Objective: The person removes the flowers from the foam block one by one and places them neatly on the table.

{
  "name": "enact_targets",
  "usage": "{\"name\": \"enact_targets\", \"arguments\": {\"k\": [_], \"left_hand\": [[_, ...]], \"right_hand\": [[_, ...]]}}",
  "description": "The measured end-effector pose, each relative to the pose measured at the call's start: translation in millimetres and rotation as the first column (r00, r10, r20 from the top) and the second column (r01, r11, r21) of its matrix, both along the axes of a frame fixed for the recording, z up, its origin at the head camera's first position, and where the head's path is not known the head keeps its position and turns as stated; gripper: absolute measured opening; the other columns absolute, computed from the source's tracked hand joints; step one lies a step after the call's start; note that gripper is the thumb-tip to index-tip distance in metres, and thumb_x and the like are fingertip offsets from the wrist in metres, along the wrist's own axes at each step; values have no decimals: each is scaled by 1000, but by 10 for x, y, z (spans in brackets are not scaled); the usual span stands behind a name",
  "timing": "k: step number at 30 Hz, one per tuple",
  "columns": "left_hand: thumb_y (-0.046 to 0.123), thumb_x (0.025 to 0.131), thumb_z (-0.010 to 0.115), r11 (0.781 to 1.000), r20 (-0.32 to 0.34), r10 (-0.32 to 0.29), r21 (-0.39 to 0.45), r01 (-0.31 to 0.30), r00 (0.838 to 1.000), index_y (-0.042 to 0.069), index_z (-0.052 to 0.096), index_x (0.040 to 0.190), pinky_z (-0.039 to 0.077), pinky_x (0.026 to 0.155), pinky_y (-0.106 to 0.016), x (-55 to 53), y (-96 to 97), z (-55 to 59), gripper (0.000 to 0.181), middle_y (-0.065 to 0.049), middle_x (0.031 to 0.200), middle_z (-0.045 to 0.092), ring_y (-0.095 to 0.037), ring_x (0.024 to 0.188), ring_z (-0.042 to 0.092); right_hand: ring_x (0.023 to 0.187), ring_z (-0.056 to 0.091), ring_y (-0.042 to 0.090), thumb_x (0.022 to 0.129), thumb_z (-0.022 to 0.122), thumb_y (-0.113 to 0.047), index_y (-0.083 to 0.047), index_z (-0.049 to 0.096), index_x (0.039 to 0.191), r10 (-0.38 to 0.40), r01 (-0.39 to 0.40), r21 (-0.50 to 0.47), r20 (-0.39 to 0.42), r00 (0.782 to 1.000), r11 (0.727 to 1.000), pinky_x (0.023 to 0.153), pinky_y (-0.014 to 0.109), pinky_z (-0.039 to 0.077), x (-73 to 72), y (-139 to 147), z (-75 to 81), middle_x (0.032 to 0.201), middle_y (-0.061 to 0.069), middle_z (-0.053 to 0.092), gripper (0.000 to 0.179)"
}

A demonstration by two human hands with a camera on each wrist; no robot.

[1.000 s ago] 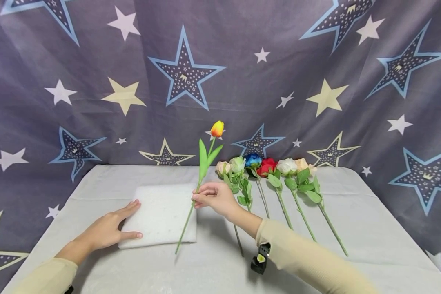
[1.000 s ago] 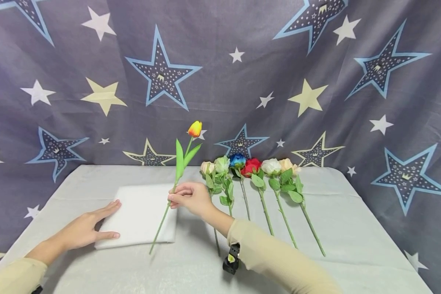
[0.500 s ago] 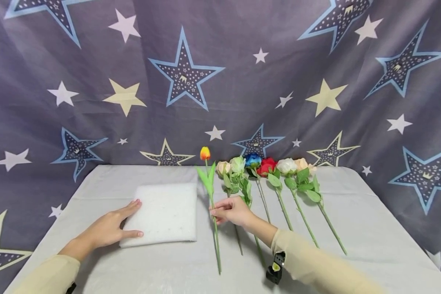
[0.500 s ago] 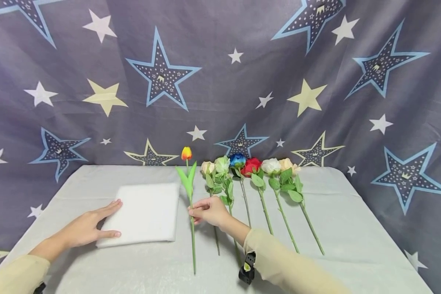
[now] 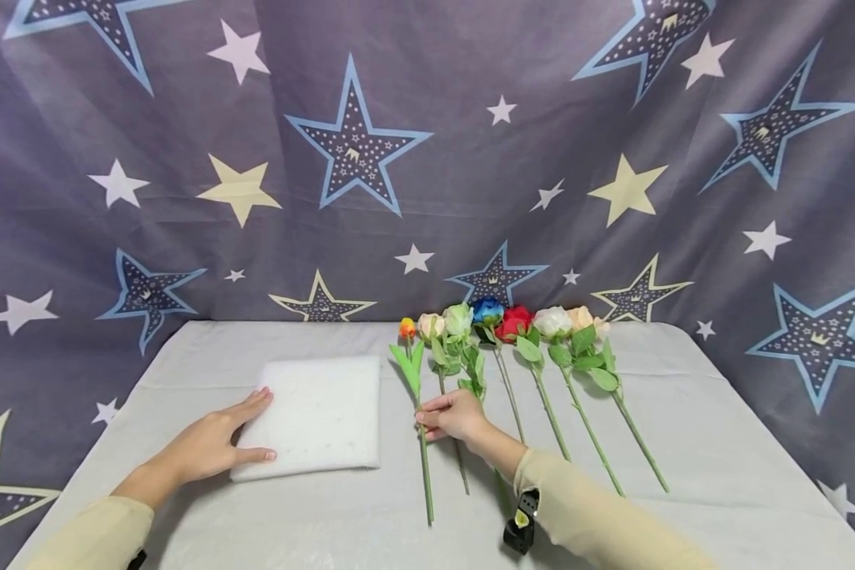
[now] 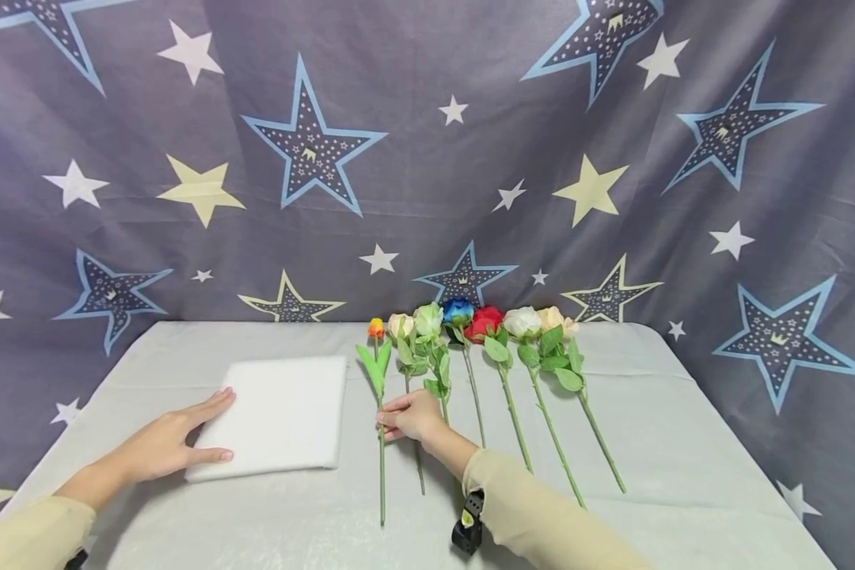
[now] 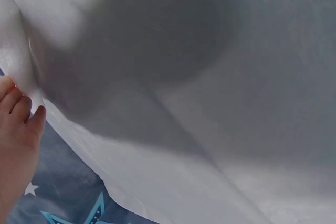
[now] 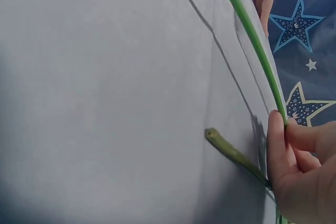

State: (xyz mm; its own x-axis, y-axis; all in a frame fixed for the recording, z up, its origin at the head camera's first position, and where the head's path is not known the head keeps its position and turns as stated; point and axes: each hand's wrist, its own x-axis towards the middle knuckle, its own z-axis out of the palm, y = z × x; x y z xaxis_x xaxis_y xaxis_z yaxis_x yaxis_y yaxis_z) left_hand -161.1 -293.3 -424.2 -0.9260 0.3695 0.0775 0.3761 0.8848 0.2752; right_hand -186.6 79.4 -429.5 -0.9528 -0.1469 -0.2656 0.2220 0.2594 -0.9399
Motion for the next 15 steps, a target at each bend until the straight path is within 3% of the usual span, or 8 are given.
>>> {"name": "enact_targets", "arguments": {"k": [9,15], "left_hand": [[67,72,68,1000,13,0,-25,0,1000,4,45,143,41,103,-60,7,-2,54,98,-21,148,43,-45,132,45],[65,72,69,995,45,-15,-98,20,999,-3,45,141,42,102,-61,-47,26,203,100,-26,146,43,-49,129,46]], "right_hand": [[49,65,7,82,72,-2,7,73,96,-16,17,52,-18,1000,999,57,28,61,-26,-96,-6,83,21,74,17],[39,61,8,80,76,-10,4,75,77,30,3,238,-136,990,971,48,26,58,-96,-152,86,62,17,71,14]]}}
